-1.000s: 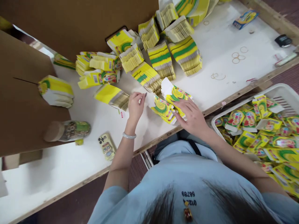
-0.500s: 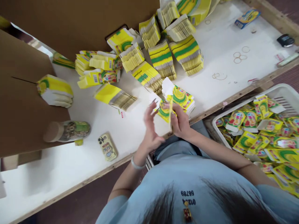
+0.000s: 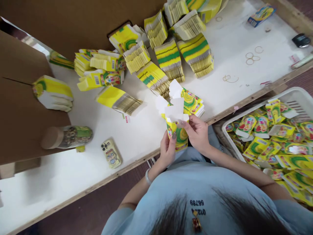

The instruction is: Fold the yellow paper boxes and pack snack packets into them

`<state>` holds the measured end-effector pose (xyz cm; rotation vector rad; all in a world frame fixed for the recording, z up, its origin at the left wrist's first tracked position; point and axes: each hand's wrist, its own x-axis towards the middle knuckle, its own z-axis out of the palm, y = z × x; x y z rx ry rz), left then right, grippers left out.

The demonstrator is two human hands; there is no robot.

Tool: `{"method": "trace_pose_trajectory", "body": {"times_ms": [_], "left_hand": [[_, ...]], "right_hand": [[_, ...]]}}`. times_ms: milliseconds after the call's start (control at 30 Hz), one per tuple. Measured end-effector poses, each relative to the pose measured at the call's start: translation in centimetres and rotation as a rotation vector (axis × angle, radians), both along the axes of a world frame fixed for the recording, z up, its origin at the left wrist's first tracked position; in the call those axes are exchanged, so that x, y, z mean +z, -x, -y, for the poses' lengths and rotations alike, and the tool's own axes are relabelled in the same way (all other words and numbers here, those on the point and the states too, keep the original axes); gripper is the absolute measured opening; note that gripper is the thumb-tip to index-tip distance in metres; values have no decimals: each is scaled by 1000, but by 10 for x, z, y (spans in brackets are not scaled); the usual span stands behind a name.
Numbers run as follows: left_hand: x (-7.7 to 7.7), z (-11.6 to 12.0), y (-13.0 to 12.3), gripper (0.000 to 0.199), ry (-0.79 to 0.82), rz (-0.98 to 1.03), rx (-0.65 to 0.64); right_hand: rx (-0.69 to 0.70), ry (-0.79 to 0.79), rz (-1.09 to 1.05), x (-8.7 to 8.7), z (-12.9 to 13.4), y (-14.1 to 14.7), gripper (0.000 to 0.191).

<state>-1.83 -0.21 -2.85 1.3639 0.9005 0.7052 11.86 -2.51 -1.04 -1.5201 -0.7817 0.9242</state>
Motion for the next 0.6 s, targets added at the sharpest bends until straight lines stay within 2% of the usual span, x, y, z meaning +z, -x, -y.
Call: {"method": "trace_pose_trajectory", "body": {"times_ms": [100, 167, 233, 300, 400, 500, 600], "left_hand": [[-4, 10, 4, 57, 61, 30, 25], [-6, 14, 8, 68, 54, 82, 13], [-7, 16, 14, 75, 50, 110, -45], [-6, 16, 20, 69, 89, 103, -138], [-2, 15, 28, 47, 145, 80, -231], [5, 14, 32, 31, 86, 33, -225], [7, 16, 33, 29, 35, -25, -207]], "right_hand": [[-4, -45, -66, -8, 12, 3, 54], [-6, -101, -4, -12, 19, 0, 49], [66, -116, 51, -14, 24, -8, 36], [197, -80, 62, -13, 28, -17, 30], [319, -65, 92, -10, 37, -25, 40], [281, -73, 99, -11, 47, -20, 41], [181, -12, 31, -14, 54, -13, 37]]}}
